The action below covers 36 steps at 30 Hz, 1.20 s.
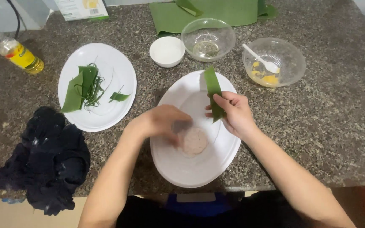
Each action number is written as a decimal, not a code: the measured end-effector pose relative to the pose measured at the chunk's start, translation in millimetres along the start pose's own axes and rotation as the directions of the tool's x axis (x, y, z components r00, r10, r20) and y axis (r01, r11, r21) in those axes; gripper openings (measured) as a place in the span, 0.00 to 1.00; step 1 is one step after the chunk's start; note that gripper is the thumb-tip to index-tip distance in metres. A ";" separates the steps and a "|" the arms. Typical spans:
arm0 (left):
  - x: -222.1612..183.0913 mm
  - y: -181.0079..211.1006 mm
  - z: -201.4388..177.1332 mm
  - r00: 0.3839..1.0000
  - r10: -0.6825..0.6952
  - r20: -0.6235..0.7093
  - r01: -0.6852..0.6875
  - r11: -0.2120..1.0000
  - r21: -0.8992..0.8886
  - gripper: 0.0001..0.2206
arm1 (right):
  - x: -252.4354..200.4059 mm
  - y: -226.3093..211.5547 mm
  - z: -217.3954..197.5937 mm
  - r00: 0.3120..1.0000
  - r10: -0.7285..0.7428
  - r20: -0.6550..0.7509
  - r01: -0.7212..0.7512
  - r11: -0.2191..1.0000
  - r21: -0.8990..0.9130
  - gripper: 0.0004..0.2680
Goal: Filling small pieces of banana leaves with a white dough-like mixture and folding them into individual portions.
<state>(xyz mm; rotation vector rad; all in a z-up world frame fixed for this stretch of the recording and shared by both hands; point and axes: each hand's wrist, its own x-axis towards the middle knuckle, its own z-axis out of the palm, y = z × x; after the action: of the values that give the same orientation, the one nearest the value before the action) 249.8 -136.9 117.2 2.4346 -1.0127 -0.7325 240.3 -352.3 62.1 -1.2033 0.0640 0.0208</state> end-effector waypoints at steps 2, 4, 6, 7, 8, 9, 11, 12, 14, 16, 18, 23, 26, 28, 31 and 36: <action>6.9 -1.7 8.5 0.997 -0.045 0.058 0.040 0.996 0.080 0.36 | 3.1 3.2 -4.3 1.000 -0.011 -0.021 0.012 1.000 0.022 0.05; 10.9 -4.8 17.5 0.999 -0.033 0.004 0.032 0.987 0.157 0.34 | 2.6 -1.5 -3.3 0.997 -0.057 -0.044 0.053 0.993 -0.101 0.08; 9.4 1.9 14.3 1.000 -0.031 -0.006 0.031 0.990 0.137 0.32 | 14.7 12.6 -18.8 0.996 -0.078 -0.039 0.072 0.989 -0.127 0.09; 8.8 5.4 12.7 0.999 -0.027 -0.017 0.028 0.992 0.120 0.31 | 20.3 19.7 -26.8 0.994 -0.101 -0.035 0.095 0.984 -0.151 0.11; 13.3 -1.8 17.8 0.999 -0.029 -0.015 0.031 0.993 0.116 0.31 | 10.9 7.9 -15.4 0.995 -0.096 -0.034 0.090 0.984 -0.151 0.11; 17.5 -8.8 23.0 1.000 -0.017 -0.017 0.019 0.993 0.117 0.29 | 1.4 -4.0 -3.9 0.994 -0.103 -0.044 0.098 0.990 -0.105 0.11; 21.5 -17.1 27.4 1.000 -0.009 -0.018 0.011 0.993 0.118 0.28 | -6.8 -13.9 7.9 0.993 -0.108 -0.053 0.105 0.993 -0.056 0.11; 22.8 -17.5 27.6 1.000 -0.013 -0.021 0.015 0.995 0.103 0.28 | -6.7 -12.0 6.4 0.990 -0.127 -0.060 0.122 0.989 -0.078 0.12; 19.2 -11.9 22.0 1.000 -0.016 -0.020 0.018 0.996 0.087 0.27 | -9.8 -16.5 10.2 0.987 -0.145 -0.069 0.137 0.985 -0.101 0.12; 9.0 0.4 11.1 0.999 -0.041 0.001 0.041 0.999 -0.011 0.26 | -16.2 -29.7 20.8 0.987 -0.145 -0.065 0.135 0.981 -0.142 0.11; 2.5 -0.8 1.9 0.998 -0.058 0.008 0.058 0.998 -0.016 0.27 | -17.4 -29.7 20.5 0.988 -0.142 -0.062 0.132 0.980 -0.148 0.11; 12.5 -16.4 5.3 0.987 -0.160 -0.005 0.160 0.987 0.027 0.21 | -14.5 -31.1 21.4 0.984 -0.161 -0.072 0.148 0.976 -0.158 0.10; 18.7 -28.7 17.5 0.988 -0.154 -0.026 0.154 0.988 -0.024 0.18 | -12.1 -18.4 16.6 0.985 -0.156 -0.074 0.145 0.980 -0.140 0.09; 14.2 -16.0 6.8 0.990 -0.136 -0.022 0.136 0.991 -0.016 0.18 | -5.4 -8.2 7.8 0.982 -0.184 -0.033 0.174 0.966 -0.191 0.10; 15.4 -16.8 7.6 0.992 -0.122 -0.042 0.121 0.993 -0.013 0.18 | -8.3 -12.3 13.6 0.986 -0.163 -0.024 0.155 0.968 -0.198 0.10; 14.3 -2.2 15.1 0.986 -0.157 -0.065 0.162 0.983 0.087 0.28 | -3.1 -2.2 5.9 0.986 -0.165 -0.032 0.156 0.968 -0.197 0.10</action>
<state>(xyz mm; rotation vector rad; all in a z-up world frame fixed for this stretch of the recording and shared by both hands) 250.5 -148.3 99.8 2.6240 -0.8541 -0.6760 237.5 -347.4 66.4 -1.4015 0.0064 -0.1475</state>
